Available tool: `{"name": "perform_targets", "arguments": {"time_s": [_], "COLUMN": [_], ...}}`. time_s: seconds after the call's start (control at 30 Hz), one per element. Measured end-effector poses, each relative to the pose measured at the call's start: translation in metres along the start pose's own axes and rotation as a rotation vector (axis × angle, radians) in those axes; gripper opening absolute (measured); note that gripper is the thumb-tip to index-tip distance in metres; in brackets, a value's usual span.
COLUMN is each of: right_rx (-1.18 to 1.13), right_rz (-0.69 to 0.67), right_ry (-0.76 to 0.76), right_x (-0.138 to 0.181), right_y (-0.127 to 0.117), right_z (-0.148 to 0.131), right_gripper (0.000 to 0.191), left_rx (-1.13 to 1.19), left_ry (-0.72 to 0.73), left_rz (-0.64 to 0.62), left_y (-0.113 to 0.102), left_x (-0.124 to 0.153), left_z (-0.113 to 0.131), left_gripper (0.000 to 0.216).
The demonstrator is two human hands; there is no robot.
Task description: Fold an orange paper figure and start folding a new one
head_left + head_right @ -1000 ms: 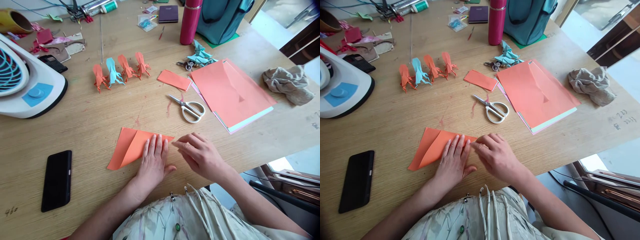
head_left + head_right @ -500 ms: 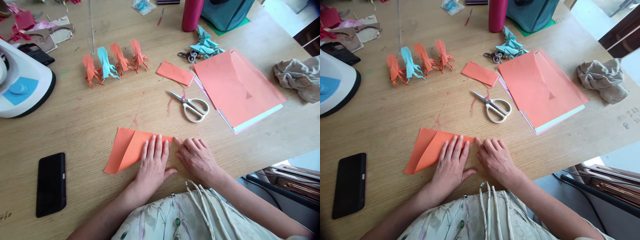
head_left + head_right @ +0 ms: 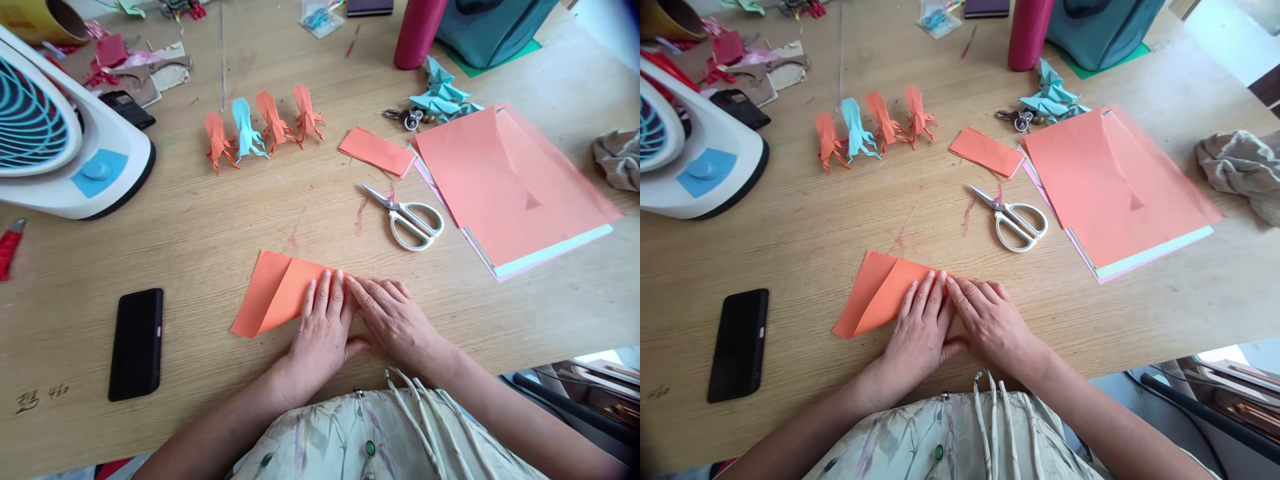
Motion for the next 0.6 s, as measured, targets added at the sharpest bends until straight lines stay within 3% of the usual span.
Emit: {"name": "perform_targets", "arguments": {"time_s": [0.27, 0.6], "right_rx": [-0.023, 0.011], "right_rz": [0.034, 0.025], "right_ry": [-0.002, -0.012], "right_x": [0.0035, 0.0063], "right_y": [0.0037, 0.0077], "right_z": [0.0036, 0.006], "right_gripper": [0.038, 0.045], "left_rx": [-0.038, -0.042], "left_ry": [-0.001, -0.007], "left_rz": [-0.039, -0.065], "left_y": [-0.002, 0.0002], "left_x": [0.001, 0.0035], "left_z": [0.0017, 0.0012], "left_gripper": [0.099, 0.101]}}
Point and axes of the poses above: each hand's wrist, its own x-axis away from the middle knuckle, its own y-axis out of the palm, z = x × y, the point moved 2 cm from there along -x, towards the middle knuckle, and after that the axes turned 10 degrees about y, right-handed, at the moved point
